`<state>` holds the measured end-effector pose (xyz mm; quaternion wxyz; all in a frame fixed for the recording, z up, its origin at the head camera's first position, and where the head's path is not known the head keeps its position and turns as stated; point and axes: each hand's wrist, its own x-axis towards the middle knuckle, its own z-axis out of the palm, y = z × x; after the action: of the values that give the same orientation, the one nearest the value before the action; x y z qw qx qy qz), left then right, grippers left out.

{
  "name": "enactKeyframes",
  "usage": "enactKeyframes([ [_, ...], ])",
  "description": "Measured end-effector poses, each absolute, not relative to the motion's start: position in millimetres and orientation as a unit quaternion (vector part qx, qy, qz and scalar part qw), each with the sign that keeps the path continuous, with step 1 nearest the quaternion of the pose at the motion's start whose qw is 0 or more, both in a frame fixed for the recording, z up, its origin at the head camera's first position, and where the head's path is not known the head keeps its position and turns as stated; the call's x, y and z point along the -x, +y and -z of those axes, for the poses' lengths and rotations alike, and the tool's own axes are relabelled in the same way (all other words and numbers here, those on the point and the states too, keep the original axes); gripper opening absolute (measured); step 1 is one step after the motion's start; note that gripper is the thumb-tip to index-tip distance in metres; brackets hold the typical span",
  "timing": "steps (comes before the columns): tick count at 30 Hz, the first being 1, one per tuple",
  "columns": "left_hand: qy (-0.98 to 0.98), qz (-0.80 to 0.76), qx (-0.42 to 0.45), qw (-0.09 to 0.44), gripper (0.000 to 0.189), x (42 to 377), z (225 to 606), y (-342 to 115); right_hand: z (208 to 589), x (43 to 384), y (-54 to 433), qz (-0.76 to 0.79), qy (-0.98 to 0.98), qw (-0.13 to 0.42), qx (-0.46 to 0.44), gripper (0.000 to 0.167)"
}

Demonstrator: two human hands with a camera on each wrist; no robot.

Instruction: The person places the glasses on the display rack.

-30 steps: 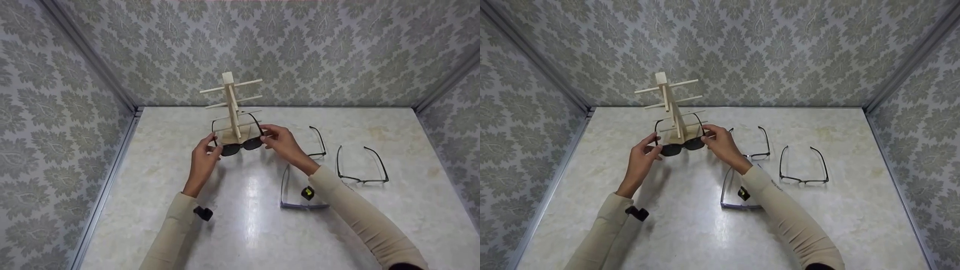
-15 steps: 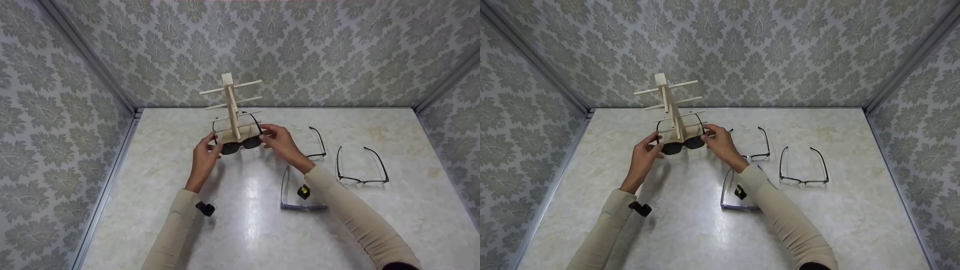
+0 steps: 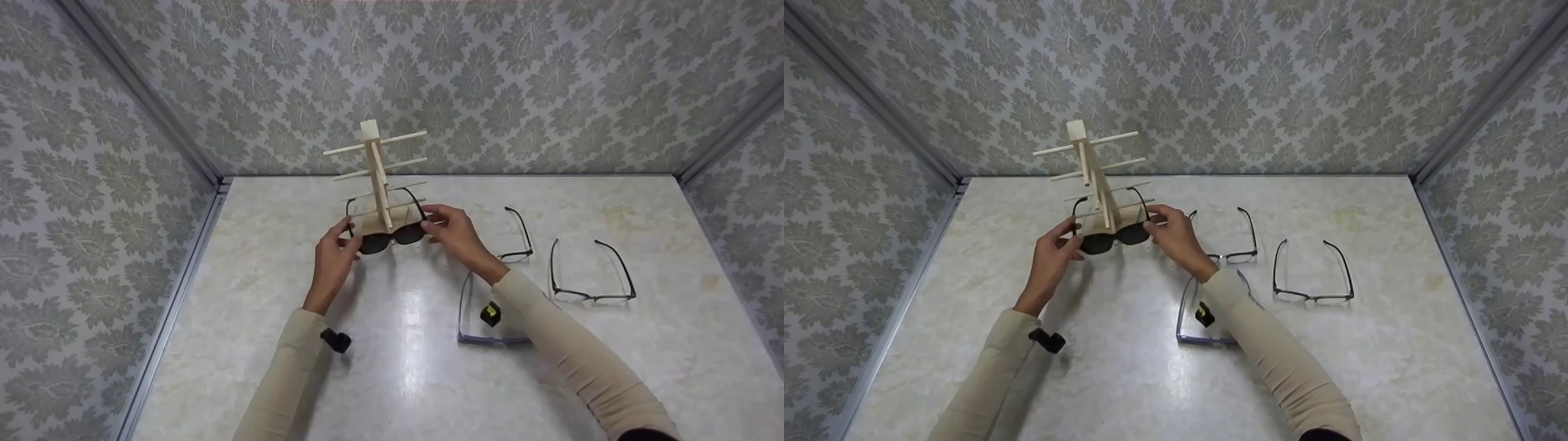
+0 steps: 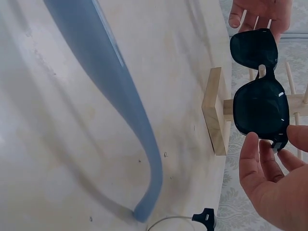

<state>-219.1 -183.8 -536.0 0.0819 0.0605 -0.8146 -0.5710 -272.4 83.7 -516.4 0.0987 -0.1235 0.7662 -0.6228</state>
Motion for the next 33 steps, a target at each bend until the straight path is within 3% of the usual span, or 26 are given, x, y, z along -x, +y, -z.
enactKeyframes([
  [18,-0.817,0.573,-0.045,0.042,0.061,217,537,-192,521,271,86,0.605,0.782,0.078,0.128,0.042],
  [25,-0.822,0.564,-0.043,0.071,0.062,199,538,-200,514,257,105,0.564,0.810,0.046,0.154,0.038],
  [33,-0.822,0.557,-0.029,0.116,0.051,182,534,-201,506,240,130,0.565,0.808,0.070,0.151,0.040],
])
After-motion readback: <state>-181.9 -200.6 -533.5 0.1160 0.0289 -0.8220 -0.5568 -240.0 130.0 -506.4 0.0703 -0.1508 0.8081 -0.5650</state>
